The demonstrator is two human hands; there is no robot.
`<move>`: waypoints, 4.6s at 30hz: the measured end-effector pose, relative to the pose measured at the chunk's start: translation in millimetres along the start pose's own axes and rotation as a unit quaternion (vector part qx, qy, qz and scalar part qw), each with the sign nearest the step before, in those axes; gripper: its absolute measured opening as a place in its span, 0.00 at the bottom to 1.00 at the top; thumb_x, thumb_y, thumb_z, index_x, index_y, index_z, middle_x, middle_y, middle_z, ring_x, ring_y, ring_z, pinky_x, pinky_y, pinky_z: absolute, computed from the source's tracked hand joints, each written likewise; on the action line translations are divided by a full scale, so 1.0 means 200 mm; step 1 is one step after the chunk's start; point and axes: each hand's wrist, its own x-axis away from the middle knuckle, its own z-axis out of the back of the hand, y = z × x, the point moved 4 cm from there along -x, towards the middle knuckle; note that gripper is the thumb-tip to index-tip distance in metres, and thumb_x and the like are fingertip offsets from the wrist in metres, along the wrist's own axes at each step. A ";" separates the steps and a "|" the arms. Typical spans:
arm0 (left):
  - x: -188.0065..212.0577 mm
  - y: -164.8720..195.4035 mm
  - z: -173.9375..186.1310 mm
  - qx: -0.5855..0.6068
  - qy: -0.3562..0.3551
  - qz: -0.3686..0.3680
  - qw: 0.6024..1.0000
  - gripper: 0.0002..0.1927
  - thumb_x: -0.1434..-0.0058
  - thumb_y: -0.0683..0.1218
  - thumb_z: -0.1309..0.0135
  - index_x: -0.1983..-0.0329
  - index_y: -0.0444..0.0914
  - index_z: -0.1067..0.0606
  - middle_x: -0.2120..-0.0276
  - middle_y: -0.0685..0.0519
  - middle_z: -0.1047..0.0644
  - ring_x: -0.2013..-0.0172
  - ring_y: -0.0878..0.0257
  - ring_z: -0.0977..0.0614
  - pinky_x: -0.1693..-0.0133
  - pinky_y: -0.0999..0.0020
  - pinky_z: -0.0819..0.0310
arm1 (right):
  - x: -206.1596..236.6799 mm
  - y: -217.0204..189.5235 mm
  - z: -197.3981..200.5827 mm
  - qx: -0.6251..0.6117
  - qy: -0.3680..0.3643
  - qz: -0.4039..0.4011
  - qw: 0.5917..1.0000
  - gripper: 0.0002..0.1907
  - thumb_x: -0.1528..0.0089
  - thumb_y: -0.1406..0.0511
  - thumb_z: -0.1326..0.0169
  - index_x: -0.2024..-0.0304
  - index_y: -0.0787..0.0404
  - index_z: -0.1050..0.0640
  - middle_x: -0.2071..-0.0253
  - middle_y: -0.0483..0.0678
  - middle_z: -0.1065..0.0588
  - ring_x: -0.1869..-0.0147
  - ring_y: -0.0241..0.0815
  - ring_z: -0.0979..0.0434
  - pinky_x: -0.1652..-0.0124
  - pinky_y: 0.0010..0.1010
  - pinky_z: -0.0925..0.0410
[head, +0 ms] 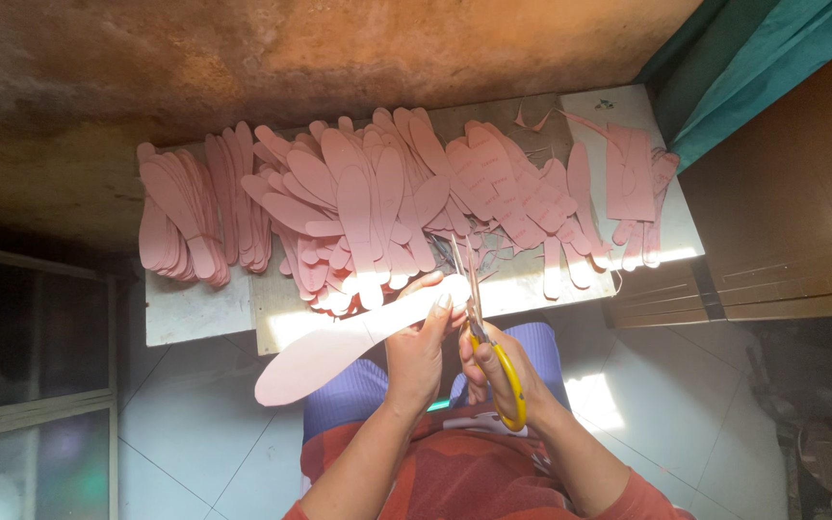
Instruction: The person trims pink shoe insoles using yellow-handled scissors, cutting along the edges to shape them. Trimmed insoles are placed on a pile on the table, and the person continues trimming additional insoles one at a time.
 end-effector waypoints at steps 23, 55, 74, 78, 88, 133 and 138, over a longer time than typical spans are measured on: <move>0.02 0.02 0.01 0.006 -0.050 0.031 0.998 0.19 0.33 0.39 0.47 0.40 0.30 0.30 0.58 0.49 0.22 0.59 0.65 0.20 0.54 0.70 0.22 | 0.06 0.00 0.05 0.009 -0.007 -0.031 0.999 0.39 0.42 0.33 0.55 0.59 0.62 0.31 0.79 0.42 0.36 0.79 0.33 0.33 0.75 0.28 0.29; 0.01 0.02 0.05 -0.098 -0.062 0.083 0.990 0.16 0.36 0.42 0.45 0.46 0.33 0.24 0.58 0.50 0.18 0.59 0.66 0.17 0.53 0.69 0.20 | 0.08 -0.04 0.07 0.001 -0.034 -0.057 0.998 0.35 0.40 0.35 0.53 0.60 0.60 0.31 0.79 0.39 0.37 0.78 0.33 0.35 0.75 0.26 0.31; 0.05 0.03 -0.11 -0.010 0.073 -0.011 0.997 0.15 0.38 0.37 0.42 0.51 0.32 0.33 0.62 0.46 0.20 0.66 0.65 0.18 0.66 0.72 0.22 | 0.06 0.01 0.03 0.013 -0.034 0.009 0.999 0.42 0.39 0.32 0.58 0.48 0.63 0.31 0.71 0.43 0.34 0.69 0.33 0.32 0.60 0.30 0.27; 0.04 0.02 -0.09 -0.029 0.070 -0.008 0.997 0.14 0.38 0.37 0.42 0.52 0.32 0.32 0.62 0.45 0.20 0.66 0.65 0.18 0.65 0.73 0.22 | 0.05 0.01 0.04 0.026 -0.029 0.007 0.999 0.45 0.41 0.30 0.58 0.49 0.63 0.31 0.72 0.43 0.34 0.70 0.33 0.33 0.60 0.30 0.28; 0.02 -0.01 -0.06 -0.043 0.068 -0.008 0.997 0.15 0.39 0.36 0.42 0.51 0.32 0.31 0.60 0.46 0.20 0.64 0.65 0.18 0.64 0.73 0.22 | 0.05 0.01 0.02 0.059 0.006 -0.004 0.998 0.43 0.42 0.29 0.61 0.57 0.60 0.32 0.77 0.41 0.37 0.75 0.33 0.34 0.69 0.29 0.27; -0.43 0.53 0.41 -0.569 0.123 -0.198 0.789 0.48 0.41 0.42 0.35 0.25 0.27 0.50 0.44 0.34 0.27 0.45 0.48 0.24 0.48 0.59 0.29 | -0.56 -0.17 0.34 0.252 0.363 -0.075 0.894 0.15 0.40 0.62 0.38 0.60 0.65 0.27 0.68 0.50 0.22 0.65 0.40 0.21 0.65 0.36 0.30; -0.30 0.40 0.41 -0.525 0.095 -0.147 0.833 0.44 0.42 0.46 0.40 0.26 0.34 0.45 0.37 0.37 0.32 0.40 0.45 0.26 0.47 0.56 0.27 | -0.67 -0.23 0.39 0.249 0.471 0.004 0.847 0.15 0.39 0.64 0.41 0.53 0.62 0.26 0.62 0.53 0.21 0.58 0.51 0.18 0.58 0.40 0.29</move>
